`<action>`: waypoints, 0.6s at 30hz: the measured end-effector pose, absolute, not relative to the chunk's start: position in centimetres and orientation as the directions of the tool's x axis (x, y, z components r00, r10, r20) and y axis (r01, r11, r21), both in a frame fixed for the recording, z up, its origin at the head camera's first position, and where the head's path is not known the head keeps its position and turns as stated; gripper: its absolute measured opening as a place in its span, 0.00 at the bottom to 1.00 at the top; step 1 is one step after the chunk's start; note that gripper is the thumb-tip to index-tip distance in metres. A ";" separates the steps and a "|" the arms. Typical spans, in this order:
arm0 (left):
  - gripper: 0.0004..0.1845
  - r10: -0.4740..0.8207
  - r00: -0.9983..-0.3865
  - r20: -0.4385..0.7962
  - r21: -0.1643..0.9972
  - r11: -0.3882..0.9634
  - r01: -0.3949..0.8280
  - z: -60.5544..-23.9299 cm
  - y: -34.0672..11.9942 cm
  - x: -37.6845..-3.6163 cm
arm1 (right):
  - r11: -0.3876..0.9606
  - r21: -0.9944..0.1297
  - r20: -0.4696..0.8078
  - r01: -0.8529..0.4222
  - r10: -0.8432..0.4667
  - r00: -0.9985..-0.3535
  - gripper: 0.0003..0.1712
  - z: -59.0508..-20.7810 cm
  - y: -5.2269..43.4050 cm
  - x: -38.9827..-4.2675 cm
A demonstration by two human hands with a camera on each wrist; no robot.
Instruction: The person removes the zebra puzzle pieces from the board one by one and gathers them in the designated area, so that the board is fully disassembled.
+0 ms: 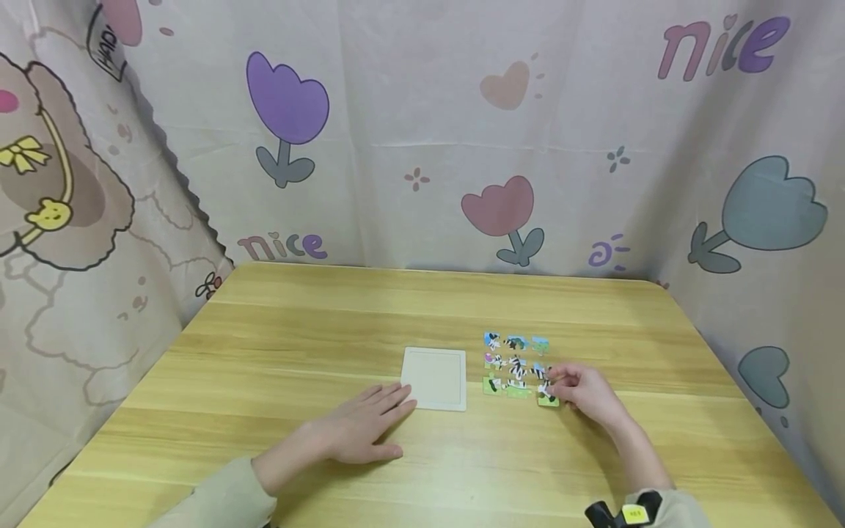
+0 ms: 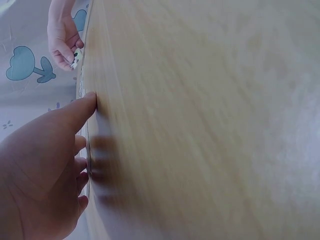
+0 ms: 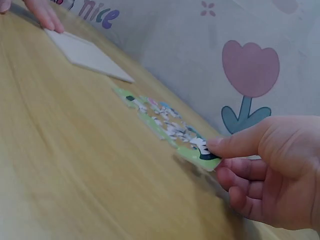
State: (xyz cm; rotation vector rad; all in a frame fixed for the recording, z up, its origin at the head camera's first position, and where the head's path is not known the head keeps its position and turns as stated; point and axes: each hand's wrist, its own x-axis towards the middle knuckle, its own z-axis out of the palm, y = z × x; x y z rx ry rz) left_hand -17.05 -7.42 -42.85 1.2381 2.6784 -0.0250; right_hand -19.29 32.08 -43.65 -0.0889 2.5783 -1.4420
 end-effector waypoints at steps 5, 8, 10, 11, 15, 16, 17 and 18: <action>0.39 0.755 -0.632 -0.177 0.061 0.649 0.758 -43.0 -7.4 -17.1 | 0.595 -0.802 -0.135 0.050 -0.098 -0.986 0.15 -44.3 32.0 -19.3; 0.39 0.755 -0.631 -0.178 0.062 0.649 0.758 -42.9 -7.4 -17.1 | 0.632 -0.774 -0.109 0.033 -0.082 -0.991 0.14 -44.8 32.1 -19.4; 0.39 0.755 -0.630 -0.179 0.065 0.648 0.759 -42.8 -7.4 -17.0 | 0.663 -0.748 -0.084 0.016 -0.071 -0.994 0.14 -44.8 32.0 -19.3; 0.39 0.756 -0.630 -0.179 0.067 0.648 0.759 -42.8 -7.4 -17.0 | 0.676 -0.737 -0.073 0.008 -0.067 -0.995 0.14 -44.9 31.9 -19.3; 0.39 0.757 -0.629 -0.177 0.073 0.648 0.758 -42.8 -7.4 -17.0 | 0.731 -0.681 -0.017 -0.034 -0.062 -0.998 0.11 -44.6 31.5 -19.0; 0.39 0.757 -0.630 -0.176 0.074 0.648 0.758 -42.9 -7.4 -17.1 | 0.742 -0.669 -0.005 -0.044 -0.064 -0.998 0.10 -44.6 31.5 -19.0; 0.39 0.757 -0.630 -0.177 0.074 0.648 0.758 -42.9 -7.4 -17.1 | 0.752 -0.657 0.007 -0.057 -0.070 -0.998 0.09 -44.6 31.5 -19.0; 0.39 0.756 -0.630 -0.177 0.075 0.648 0.758 -42.9 -7.4 -17.1 | 0.759 -0.648 0.017 -0.065 -0.071 -0.997 0.08 -44.6 31.5 -19.0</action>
